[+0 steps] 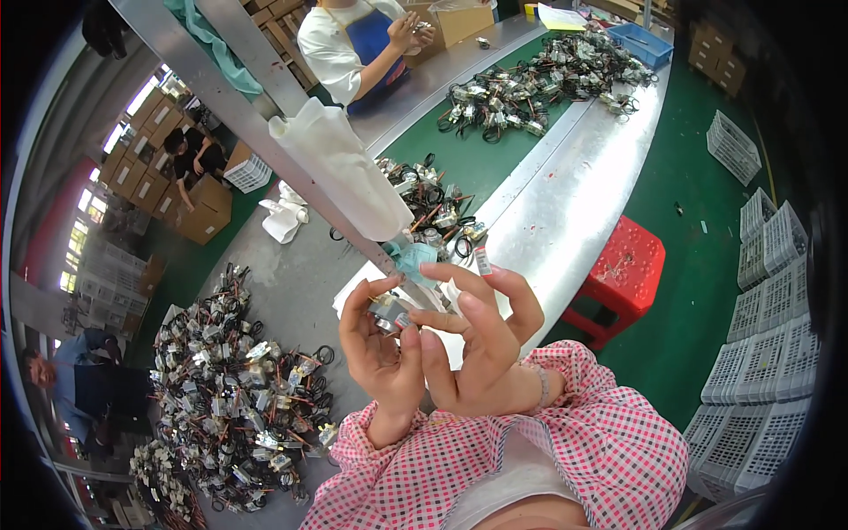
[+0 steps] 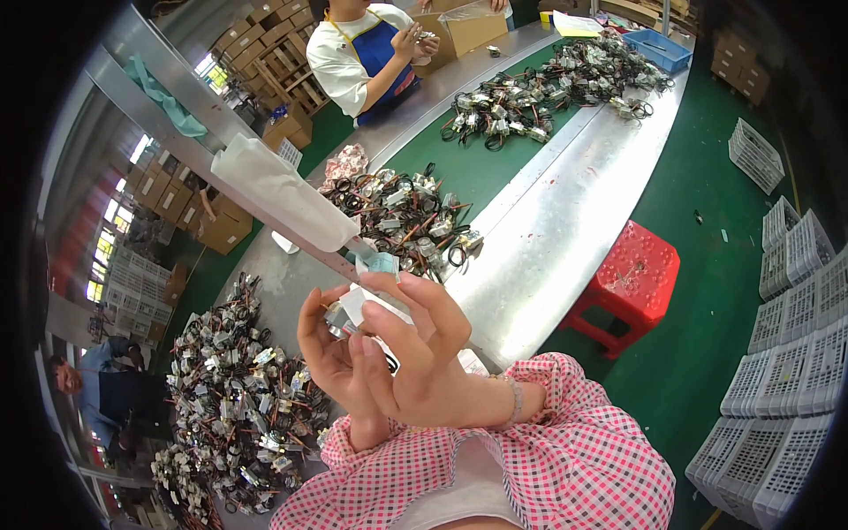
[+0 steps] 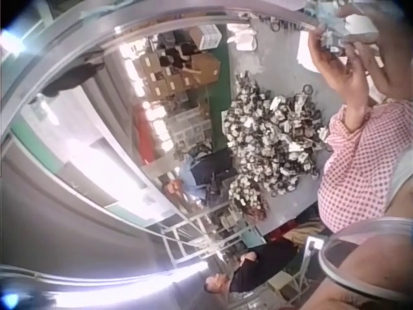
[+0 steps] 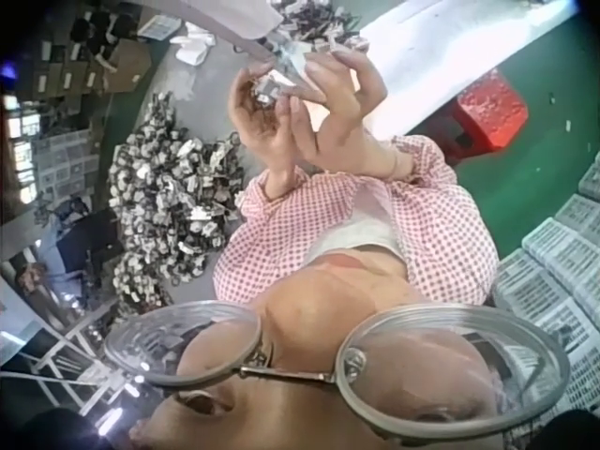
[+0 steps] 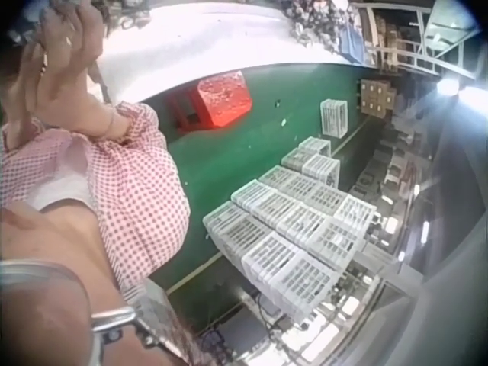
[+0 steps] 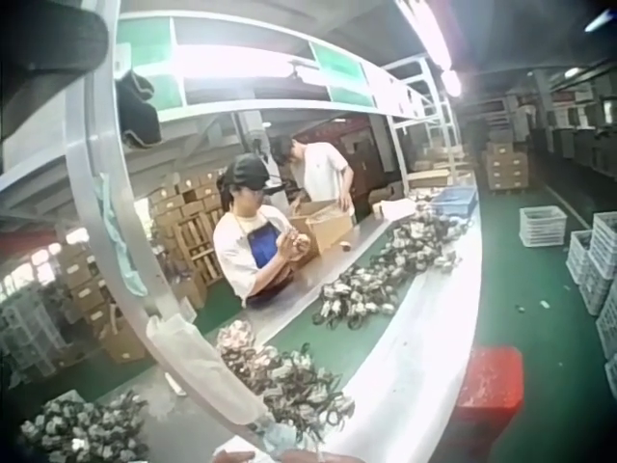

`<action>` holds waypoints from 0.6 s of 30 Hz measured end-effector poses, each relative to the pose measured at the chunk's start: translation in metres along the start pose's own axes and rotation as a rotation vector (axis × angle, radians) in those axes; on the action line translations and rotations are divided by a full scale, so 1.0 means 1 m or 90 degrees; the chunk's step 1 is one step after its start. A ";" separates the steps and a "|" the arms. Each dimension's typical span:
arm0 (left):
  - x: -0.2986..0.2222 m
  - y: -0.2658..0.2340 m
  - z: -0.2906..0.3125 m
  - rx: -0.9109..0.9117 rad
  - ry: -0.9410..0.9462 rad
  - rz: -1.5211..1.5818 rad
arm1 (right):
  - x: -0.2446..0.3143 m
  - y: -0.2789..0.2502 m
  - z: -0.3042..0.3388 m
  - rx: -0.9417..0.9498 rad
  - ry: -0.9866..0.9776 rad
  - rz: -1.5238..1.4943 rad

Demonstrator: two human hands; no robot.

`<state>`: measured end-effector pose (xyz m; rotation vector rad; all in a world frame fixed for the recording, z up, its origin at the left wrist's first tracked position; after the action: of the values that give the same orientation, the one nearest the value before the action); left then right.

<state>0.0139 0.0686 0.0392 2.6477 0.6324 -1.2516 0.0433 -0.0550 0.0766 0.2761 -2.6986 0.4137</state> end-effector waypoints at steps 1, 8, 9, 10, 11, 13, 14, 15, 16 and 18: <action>0.002 -0.001 0.000 -0.004 -0.004 -0.002 | -0.001 0.000 0.000 -0.002 0.001 -0.002; -0.035 -0.057 -0.010 -0.117 0.006 -0.179 | -0.022 -0.021 -0.001 -0.132 -0.005 -0.059; -0.084 -0.061 -0.030 -0.090 0.182 -0.595 | -0.027 -0.044 0.008 -0.202 -0.054 -0.108; -0.111 -0.116 -0.025 -0.251 0.211 -0.520 | -0.040 -0.056 0.015 -0.186 -0.022 -0.090; -0.169 -0.115 -0.025 -0.339 0.286 -0.707 | -0.049 -0.068 0.021 -0.222 -0.017 -0.089; -0.205 -0.173 -0.031 -0.449 0.251 -0.741 | -0.078 -0.083 0.040 -0.265 -0.006 -0.086; -0.199 -0.199 -0.039 -0.459 0.252 -0.806 | -0.098 -0.086 0.046 -0.246 0.052 -0.026; -0.190 -0.217 -0.047 -0.461 0.247 -0.863 | -0.110 -0.093 0.051 -0.226 0.116 0.044; -0.181 -0.229 -0.050 -0.462 0.239 -0.925 | -0.116 -0.098 0.055 -0.222 0.121 0.043; -0.160 -0.235 -0.053 -0.456 0.222 -1.047 | -0.123 -0.114 0.065 -0.232 0.161 0.124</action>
<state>-0.1402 0.2463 0.2071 1.3555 2.8375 -0.3414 0.1597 -0.1670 -0.0024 -0.1355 -2.4950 0.0017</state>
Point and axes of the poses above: each hand's wrist, its own z-axis away from the middle knuckle, its own y-axis out of the palm, x = y × z, the point moved 10 cm from there along -z, towards the middle knuckle, and after that the axes turned 13 degrees about x, right-handed, at the moved point
